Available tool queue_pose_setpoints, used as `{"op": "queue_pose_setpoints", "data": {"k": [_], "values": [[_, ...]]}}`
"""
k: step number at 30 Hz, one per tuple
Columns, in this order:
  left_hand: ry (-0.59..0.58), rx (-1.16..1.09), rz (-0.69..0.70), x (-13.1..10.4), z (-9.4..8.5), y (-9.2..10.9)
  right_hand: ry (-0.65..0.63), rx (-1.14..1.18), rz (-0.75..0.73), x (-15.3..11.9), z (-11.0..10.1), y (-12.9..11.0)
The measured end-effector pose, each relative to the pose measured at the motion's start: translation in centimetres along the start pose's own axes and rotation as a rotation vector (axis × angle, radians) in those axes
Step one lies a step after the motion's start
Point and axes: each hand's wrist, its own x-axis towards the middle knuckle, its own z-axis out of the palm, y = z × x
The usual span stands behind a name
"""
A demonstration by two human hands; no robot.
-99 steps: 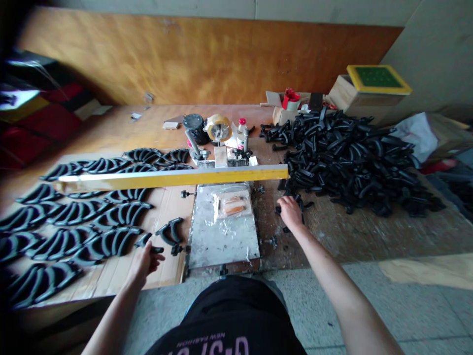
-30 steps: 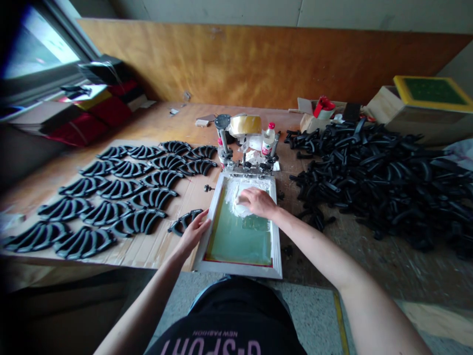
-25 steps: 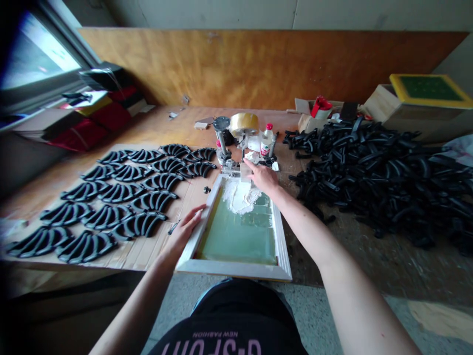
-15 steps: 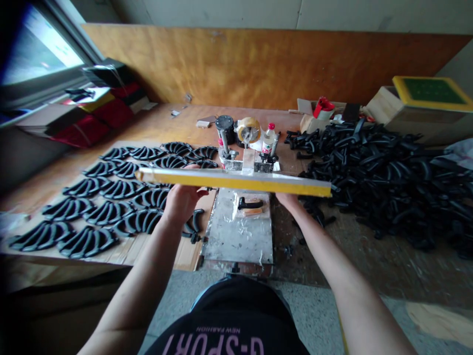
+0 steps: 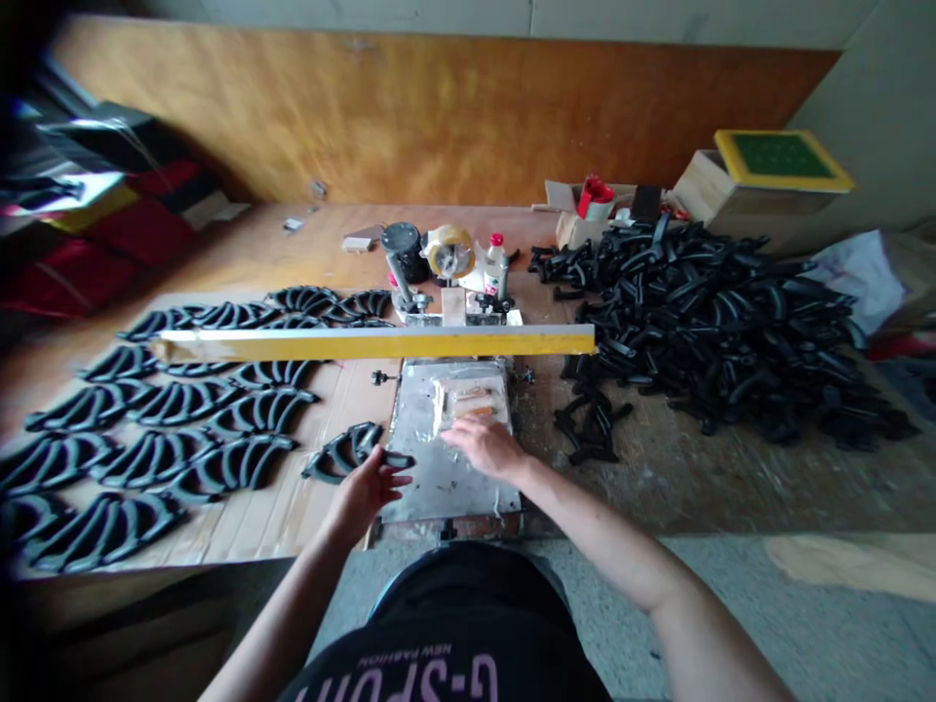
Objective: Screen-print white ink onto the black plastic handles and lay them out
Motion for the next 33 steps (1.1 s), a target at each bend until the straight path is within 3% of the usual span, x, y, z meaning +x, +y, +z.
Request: {"op": "queue_pose_setpoints", "data": {"k": [2,4,7,9,12,14,17,19,21,24,27,30,33], "values": [[0.176,0.064,0.041,0.3,-4.6,0.5,-0.005,-0.091,0.246,-2.6,-1.3,4.5],[0.385,0.145,0.029,0.6,-9.1,0.6,-0.092,-0.224,0.481,-5.8,-2.6,9.4],[0.519,0.354,-0.036,1.3,-13.3,-0.3,-0.315,-0.327,0.606,-10.0,-4.0,14.3],[0.495,0.561,-0.062,1.9,-14.1,-0.9,-0.392,-0.361,0.629,-11.4,-4.6,15.4],[0.453,0.767,-0.091,2.9,-14.2,-0.7,-0.372,-0.397,0.678,-10.5,-5.6,15.0],[0.456,0.818,-0.110,3.5,-14.4,0.1,-0.259,-0.386,0.676,-8.2,-6.0,13.8],[0.452,0.907,-0.111,4.2,-14.4,2.2,0.004,-0.279,0.496,-3.6,-5.3,11.0],[0.417,0.931,-0.024,4.4,-13.2,4.0,0.130,-0.171,0.335,-0.7,-3.5,8.9],[0.344,0.901,0.161,4.2,-10.7,6.1,0.180,-0.082,0.232,1.6,-1.2,6.9],[0.206,0.740,0.498,2.8,-4.8,9.7,0.163,-0.032,0.164,3.4,1.9,5.1],[0.071,0.458,0.781,0.6,1.6,12.9,0.110,-0.078,0.146,3.9,3.5,3.9],[-0.027,0.254,0.864,-1.1,6.1,14.8,0.088,-0.156,0.168,3.7,3.6,2.8],[-0.053,0.216,0.848,-2.0,7.3,14.7,0.147,-0.170,0.210,2.8,2.3,3.0]]}}
